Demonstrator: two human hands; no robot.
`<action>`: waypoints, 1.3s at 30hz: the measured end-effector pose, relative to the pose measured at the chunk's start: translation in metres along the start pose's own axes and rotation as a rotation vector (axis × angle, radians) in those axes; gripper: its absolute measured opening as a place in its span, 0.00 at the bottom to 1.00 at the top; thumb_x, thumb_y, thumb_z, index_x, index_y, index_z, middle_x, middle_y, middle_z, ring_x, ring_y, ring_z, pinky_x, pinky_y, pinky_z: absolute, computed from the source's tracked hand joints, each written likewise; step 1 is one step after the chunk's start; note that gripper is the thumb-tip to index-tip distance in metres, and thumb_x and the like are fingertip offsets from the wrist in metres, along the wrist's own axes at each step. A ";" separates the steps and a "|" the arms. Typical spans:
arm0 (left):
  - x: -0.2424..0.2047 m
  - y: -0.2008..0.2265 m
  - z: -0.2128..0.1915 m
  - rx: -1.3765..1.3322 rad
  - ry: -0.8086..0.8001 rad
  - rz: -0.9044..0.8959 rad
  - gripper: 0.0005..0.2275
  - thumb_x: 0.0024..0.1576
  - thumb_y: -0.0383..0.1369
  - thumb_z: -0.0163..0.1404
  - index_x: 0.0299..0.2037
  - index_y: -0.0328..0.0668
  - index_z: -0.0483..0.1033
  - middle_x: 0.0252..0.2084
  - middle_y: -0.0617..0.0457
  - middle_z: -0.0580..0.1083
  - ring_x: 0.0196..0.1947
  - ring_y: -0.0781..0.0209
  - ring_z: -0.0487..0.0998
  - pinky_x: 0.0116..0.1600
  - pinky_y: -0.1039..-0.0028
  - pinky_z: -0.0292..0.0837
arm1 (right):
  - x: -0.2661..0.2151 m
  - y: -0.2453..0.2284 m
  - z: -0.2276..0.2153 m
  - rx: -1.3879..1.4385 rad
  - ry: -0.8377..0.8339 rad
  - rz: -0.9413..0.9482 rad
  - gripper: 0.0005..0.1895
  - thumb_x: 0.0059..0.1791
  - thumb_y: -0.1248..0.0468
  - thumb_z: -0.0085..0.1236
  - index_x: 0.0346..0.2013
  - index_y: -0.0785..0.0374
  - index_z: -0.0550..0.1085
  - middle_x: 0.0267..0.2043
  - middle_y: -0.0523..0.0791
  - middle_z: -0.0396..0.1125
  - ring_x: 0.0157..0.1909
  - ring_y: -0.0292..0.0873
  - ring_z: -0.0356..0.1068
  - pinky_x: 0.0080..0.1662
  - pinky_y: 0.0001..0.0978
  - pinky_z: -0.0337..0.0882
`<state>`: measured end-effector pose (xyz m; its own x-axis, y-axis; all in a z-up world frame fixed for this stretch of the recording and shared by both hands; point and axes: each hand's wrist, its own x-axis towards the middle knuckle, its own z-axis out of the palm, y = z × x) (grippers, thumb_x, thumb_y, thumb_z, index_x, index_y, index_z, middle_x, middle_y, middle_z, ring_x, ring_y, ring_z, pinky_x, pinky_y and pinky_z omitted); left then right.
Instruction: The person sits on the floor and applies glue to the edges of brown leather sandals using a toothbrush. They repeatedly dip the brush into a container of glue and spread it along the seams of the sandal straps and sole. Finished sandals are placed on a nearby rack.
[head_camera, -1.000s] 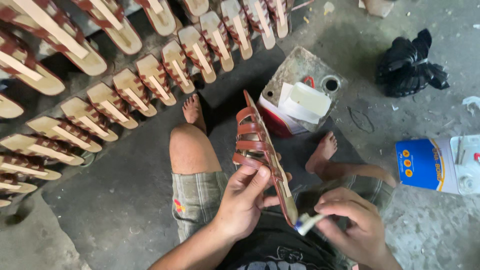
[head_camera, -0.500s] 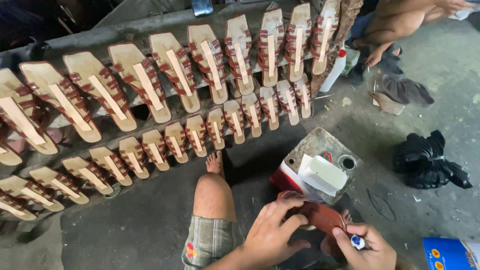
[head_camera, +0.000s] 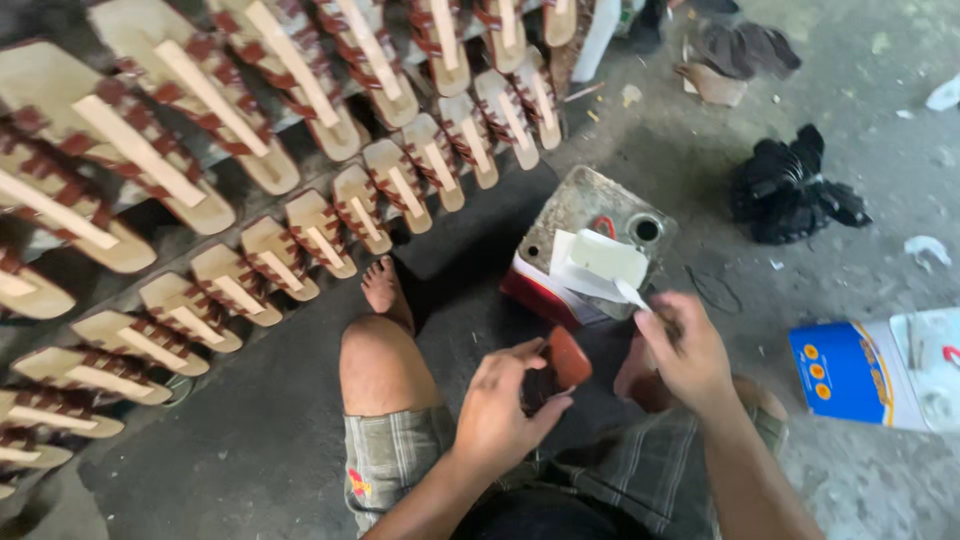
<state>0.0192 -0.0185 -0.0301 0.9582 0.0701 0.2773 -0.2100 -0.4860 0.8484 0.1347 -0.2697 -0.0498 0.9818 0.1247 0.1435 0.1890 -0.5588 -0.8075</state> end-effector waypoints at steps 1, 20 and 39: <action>-0.002 -0.001 -0.002 -0.035 0.009 -0.035 0.22 0.47 0.33 0.67 0.46 0.36 0.70 0.58 0.43 0.76 0.57 0.43 0.76 0.58 0.60 0.72 | 0.013 0.008 -0.002 -0.227 -0.058 0.070 0.18 0.52 0.54 0.58 0.53 0.57 0.71 0.43 0.49 0.74 0.44 0.48 0.74 0.45 0.39 0.72; -0.002 -0.017 -0.026 -0.098 0.247 0.180 0.21 0.55 0.24 0.61 0.55 0.38 0.67 0.65 0.40 0.70 0.65 0.36 0.70 0.68 0.54 0.66 | 0.040 0.008 -0.034 -1.021 -0.403 0.327 0.17 0.50 0.51 0.54 0.54 0.35 0.78 0.46 0.45 0.77 0.50 0.50 0.76 0.51 0.44 0.73; -0.015 -0.004 -0.023 -0.006 0.174 0.561 0.21 0.50 0.26 0.69 0.48 0.60 0.74 0.62 0.48 0.71 0.64 0.39 0.70 0.71 0.39 0.64 | -0.098 -0.124 -0.014 0.236 -0.185 -0.134 0.10 0.50 0.72 0.58 0.46 0.69 0.77 0.39 0.47 0.76 0.39 0.39 0.76 0.42 0.27 0.73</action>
<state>0.0016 0.0026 -0.0270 0.6542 -0.0541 0.7543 -0.6774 -0.4854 0.5527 0.0155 -0.2240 0.0446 0.9240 0.3434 0.1680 0.2846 -0.3244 -0.9021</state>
